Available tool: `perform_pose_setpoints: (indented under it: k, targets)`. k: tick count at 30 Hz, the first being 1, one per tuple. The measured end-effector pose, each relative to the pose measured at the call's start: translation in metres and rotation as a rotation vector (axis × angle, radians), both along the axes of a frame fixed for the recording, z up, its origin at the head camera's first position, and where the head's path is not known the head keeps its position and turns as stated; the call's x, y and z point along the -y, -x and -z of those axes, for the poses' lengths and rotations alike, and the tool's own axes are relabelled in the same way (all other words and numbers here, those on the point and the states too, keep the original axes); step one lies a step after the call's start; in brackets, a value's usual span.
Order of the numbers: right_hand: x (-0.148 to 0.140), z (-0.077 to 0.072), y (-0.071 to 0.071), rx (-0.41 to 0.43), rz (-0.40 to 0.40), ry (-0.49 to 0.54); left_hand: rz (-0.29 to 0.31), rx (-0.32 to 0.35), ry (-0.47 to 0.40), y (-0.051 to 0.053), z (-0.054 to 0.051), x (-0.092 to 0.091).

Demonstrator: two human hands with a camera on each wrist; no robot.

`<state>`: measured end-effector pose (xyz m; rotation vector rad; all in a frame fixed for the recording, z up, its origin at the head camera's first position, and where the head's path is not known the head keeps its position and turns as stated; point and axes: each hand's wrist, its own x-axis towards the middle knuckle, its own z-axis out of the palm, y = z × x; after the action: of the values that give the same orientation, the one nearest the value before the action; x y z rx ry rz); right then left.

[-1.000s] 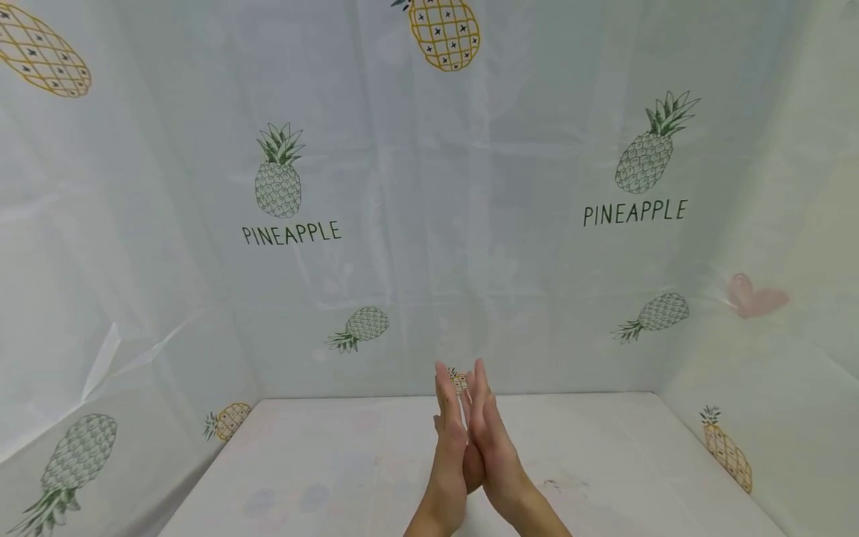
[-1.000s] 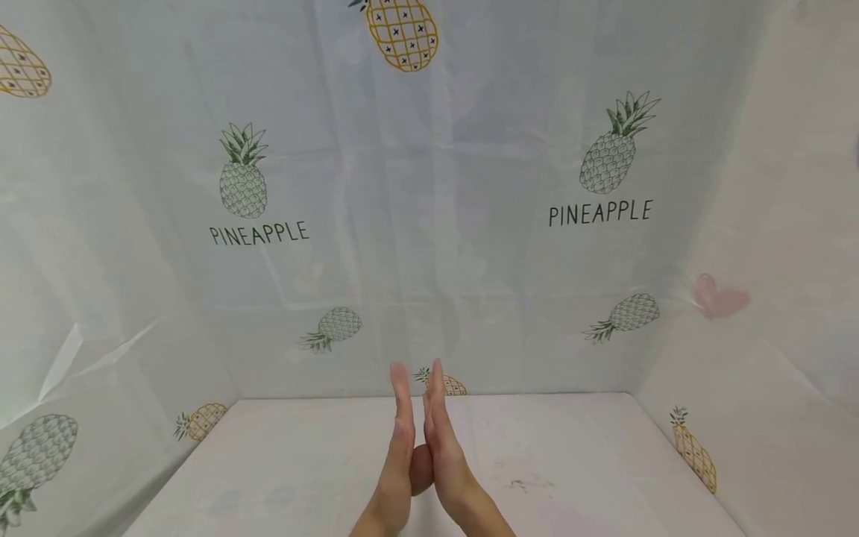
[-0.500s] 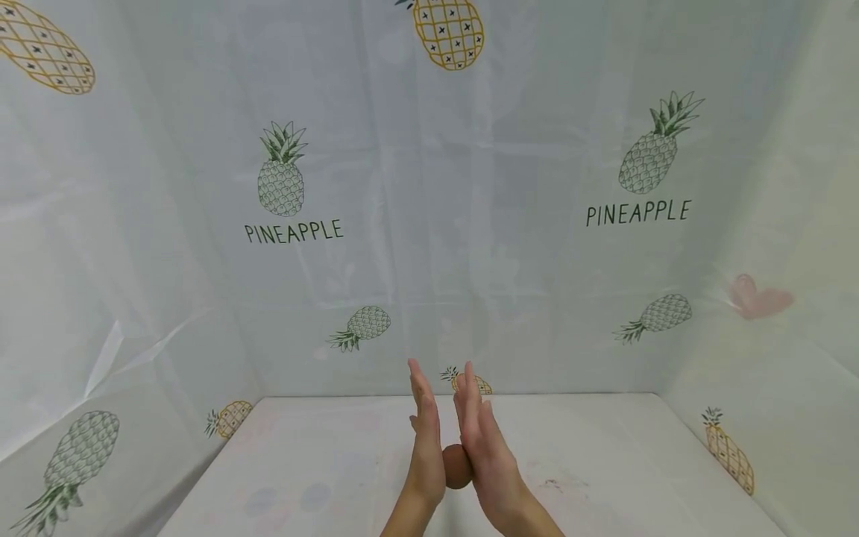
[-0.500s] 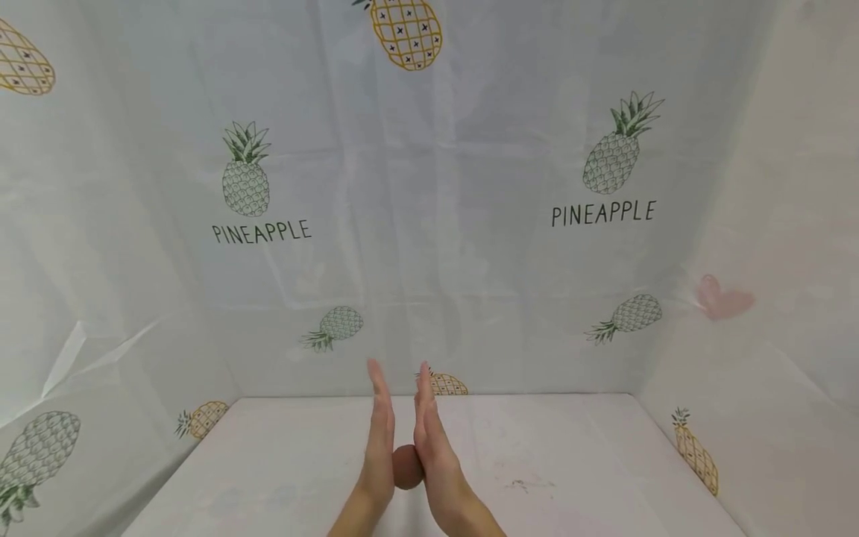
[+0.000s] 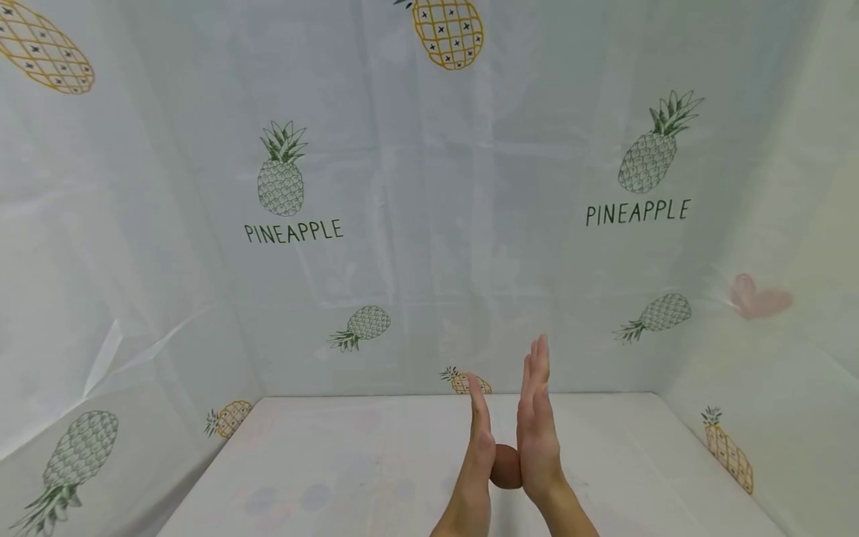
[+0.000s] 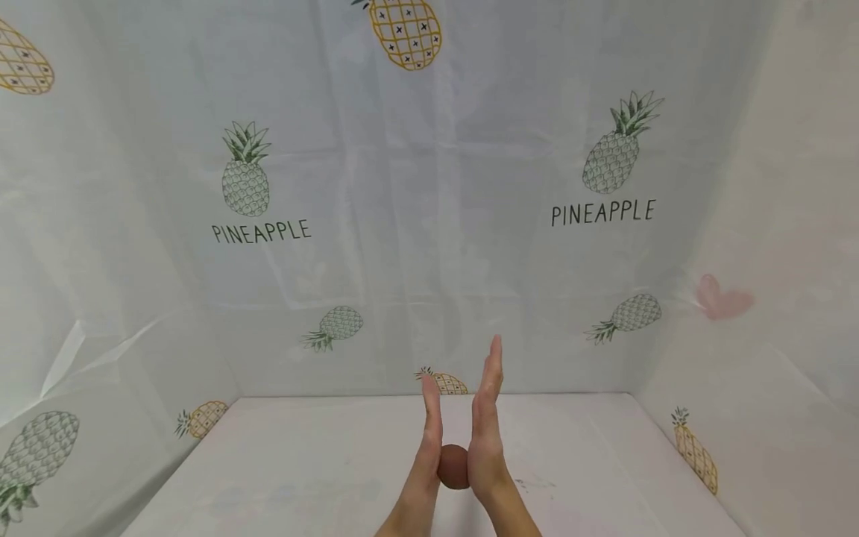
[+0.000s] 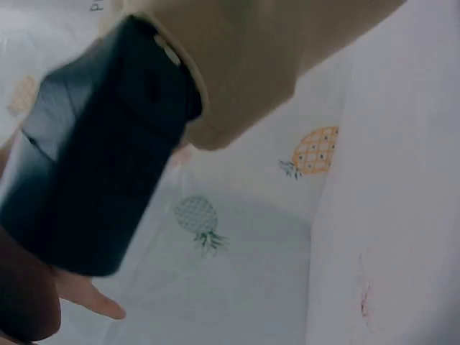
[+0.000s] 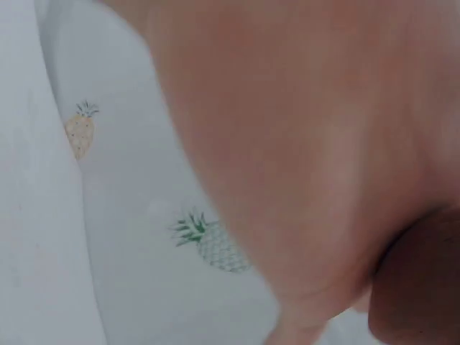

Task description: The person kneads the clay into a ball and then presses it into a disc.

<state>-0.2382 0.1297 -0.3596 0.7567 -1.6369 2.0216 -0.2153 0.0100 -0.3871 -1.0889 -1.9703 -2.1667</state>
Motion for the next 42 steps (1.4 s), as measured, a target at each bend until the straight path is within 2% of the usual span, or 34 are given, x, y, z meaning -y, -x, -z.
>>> perform_pose_setpoints:
  k: [2,4,6,10,14,18,21,26,30,34,37,42]
  targets:
    - [-0.002,0.002,0.006,0.0,0.042,0.028,0.021,-0.044,-0.001,-0.002,-0.001,0.0]
    - [-0.003,0.005,0.01,0.032,0.028,0.024,0.021,-0.089,-0.003,-0.002,-0.001,-0.001]
    - [-0.002,0.008,0.012,0.093,-0.038,-0.012,-0.001,-0.114,-0.003,-0.002,0.0,0.0]
    - [0.009,0.012,0.011,0.219,-0.232,-0.12,-0.084,-0.117,-0.005,0.004,0.0,0.006]
    - [0.023,0.013,0.002,0.282,-0.357,-0.188,-0.145,-0.065,-0.063,0.017,-0.002,0.016]
    - [0.031,0.011,-0.008,0.3,-0.417,-0.182,-0.195,-0.026,-0.111,0.031,-0.001,0.027]
    - [0.034,0.008,-0.013,0.283,-0.432,-0.177,-0.241,-0.035,-0.105,0.039,0.002,0.033]
    - [0.035,0.005,-0.019,0.231,-0.399,-0.178,-0.253,-0.015,-0.097,0.045,0.004,0.036]
    - [0.029,0.002,-0.02,0.155,-0.368,-0.136,-0.238,0.005,-0.075,0.043,0.008,0.026]
    - [0.019,-0.003,-0.018,0.097,-0.353,-0.051,-0.169,0.001,-0.04,0.032,0.012,0.013]
    - [0.012,-0.005,-0.015,0.068,-0.32,-0.01,-0.099,0.012,-0.035,0.019,0.009,0.006]
    - [0.004,-0.004,-0.008,0.052,-0.202,-0.001,-0.023,0.06,-0.017,-0.001,-0.001,0.003]
